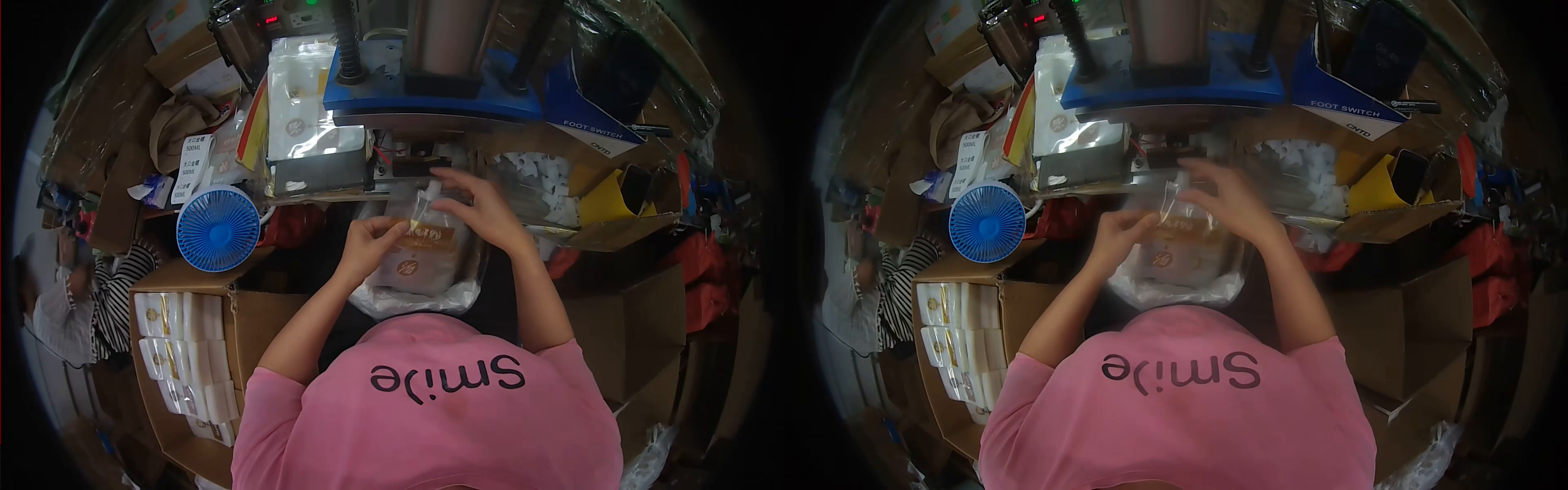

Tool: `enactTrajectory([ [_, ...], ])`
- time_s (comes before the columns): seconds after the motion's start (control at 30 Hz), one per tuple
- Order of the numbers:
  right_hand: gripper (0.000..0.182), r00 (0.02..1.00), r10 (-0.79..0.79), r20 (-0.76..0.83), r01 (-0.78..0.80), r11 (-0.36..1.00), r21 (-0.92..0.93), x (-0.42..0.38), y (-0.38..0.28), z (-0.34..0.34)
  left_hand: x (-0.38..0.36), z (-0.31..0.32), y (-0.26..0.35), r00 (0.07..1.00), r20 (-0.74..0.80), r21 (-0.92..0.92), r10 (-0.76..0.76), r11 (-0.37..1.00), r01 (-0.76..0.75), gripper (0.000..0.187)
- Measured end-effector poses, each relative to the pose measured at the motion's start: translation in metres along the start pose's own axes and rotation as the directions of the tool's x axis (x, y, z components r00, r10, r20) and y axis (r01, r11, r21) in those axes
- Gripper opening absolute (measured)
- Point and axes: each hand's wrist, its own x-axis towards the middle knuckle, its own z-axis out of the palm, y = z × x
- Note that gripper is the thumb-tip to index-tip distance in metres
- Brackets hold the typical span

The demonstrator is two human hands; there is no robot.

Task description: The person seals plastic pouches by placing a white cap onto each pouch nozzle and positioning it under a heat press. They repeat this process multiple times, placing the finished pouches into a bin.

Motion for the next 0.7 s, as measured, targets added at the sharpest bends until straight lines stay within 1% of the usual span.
enactTrajectory([
  [0.03,0.035,1.0,0.0,-0.002,0.0,1.0,-0.002,0.0,0.0,-0.005,0.008,0.004,0.001,1.0,0.002,0.0,0.002,1.0,-0.002,0.028],
  [0.07,0.038,0.992,0.047,-0.117,-0.067,0.984,-0.167,0.0,0.0,-0.013,0.016,0.007,-0.001,0.999,-0.049,-0.099,-0.02,0.995,0.015,0.028],
  [0.1,0.041,0.969,0.073,-0.235,-0.148,0.936,-0.32,0.0,0.001,-0.022,0.025,0.01,-0.002,0.994,-0.098,-0.2,-0.046,0.979,0.026,0.028],
  [0.13,0.041,0.97,0.068,-0.234,-0.144,0.935,-0.325,-0.001,0.007,-0.033,0.035,0.011,-0.003,0.994,-0.099,-0.204,-0.042,0.979,0.021,0.028],
  [0.2,0.041,0.936,0.103,-0.336,-0.278,0.802,-0.529,-0.004,0.025,-0.057,0.05,0.011,-0.003,0.984,-0.113,-0.234,-0.135,0.967,0.106,0.027],
  [0.23,0.041,0.938,0.098,-0.332,-0.273,0.801,-0.533,-0.006,0.033,-0.067,0.053,0.014,-0.003,0.984,-0.116,-0.238,-0.132,0.966,0.101,0.027],
  [0.3,0.036,0.899,0.099,-0.427,-0.384,0.648,-0.658,-0.011,0.05,-0.08,0.059,0.019,-0.001,0.978,-0.151,-0.467,-0.143,0.883,0.057,0.026],
  [0.33,0.036,0.899,0.096,-0.427,-0.382,0.648,-0.659,-0.013,0.063,-0.082,0.059,0.019,-0.002,0.978,-0.152,-0.468,-0.14,0.882,0.054,0.026],
  [0.37,0.033,0.899,0.061,-0.434,-0.378,0.61,-0.696,-0.014,0.079,-0.081,0.059,0.019,-0.004,0.98,-0.149,-0.461,-0.135,0.886,0.052,0.025],
  [0.4,0.03,0.898,0.026,-0.439,-0.374,0.572,-0.73,-0.015,0.087,-0.08,0.06,0.018,-0.005,0.98,-0.147,-0.453,-0.131,0.89,0.051,0.024],
  [0.43,0.03,0.899,0.025,-0.438,-0.371,0.575,-0.729,-0.014,0.088,-0.077,0.058,0.012,0.005,0.98,-0.151,-0.452,-0.13,0.891,0.049,0.024],
  [0.47,0.028,0.885,0.015,-0.465,-0.385,0.587,-0.712,-0.014,0.088,-0.074,0.057,-0.001,0.017,0.993,-0.083,-0.216,-0.089,0.974,0.069,0.024],
  [0.5,0.026,0.871,0.008,-0.492,-0.397,0.601,-0.694,-0.012,0.089,-0.071,0.058,-0.014,0.025,0.998,-0.008,0.035,-0.067,0.997,0.068,0.025],
  [0.57,0.023,0.866,0.014,-0.5,-0.397,0.628,-0.67,-0.011,0.108,-0.079,0.076,-0.047,0.022,0.992,-0.08,0.079,0.1,0.992,-0.094,0.032],
  [0.6,0.021,0.859,0.022,-0.511,-0.402,0.648,-0.647,-0.011,0.116,-0.081,0.088,-0.063,0.023,0.932,-0.26,0.375,0.253,0.916,-0.144,0.04],
  [0.63,0.021,0.859,0.031,-0.51,-0.403,0.654,-0.64,-0.01,0.113,-0.08,0.094,-0.076,0.022,0.82,-0.369,0.642,0.437,0.758,-0.116,0.048],
  [0.67,0.02,0.851,0.114,-0.513,-0.462,0.627,-0.627,-0.007,0.108,-0.082,0.094,-0.088,0.009,0.822,-0.368,0.647,0.436,0.754,-0.11,0.048],
  [0.7,0.019,0.836,0.19,-0.515,-0.515,0.596,-0.616,-0.003,0.105,-0.084,0.097,-0.101,-0.009,0.798,-0.296,0.819,0.525,0.569,-0.071,0.054],
])
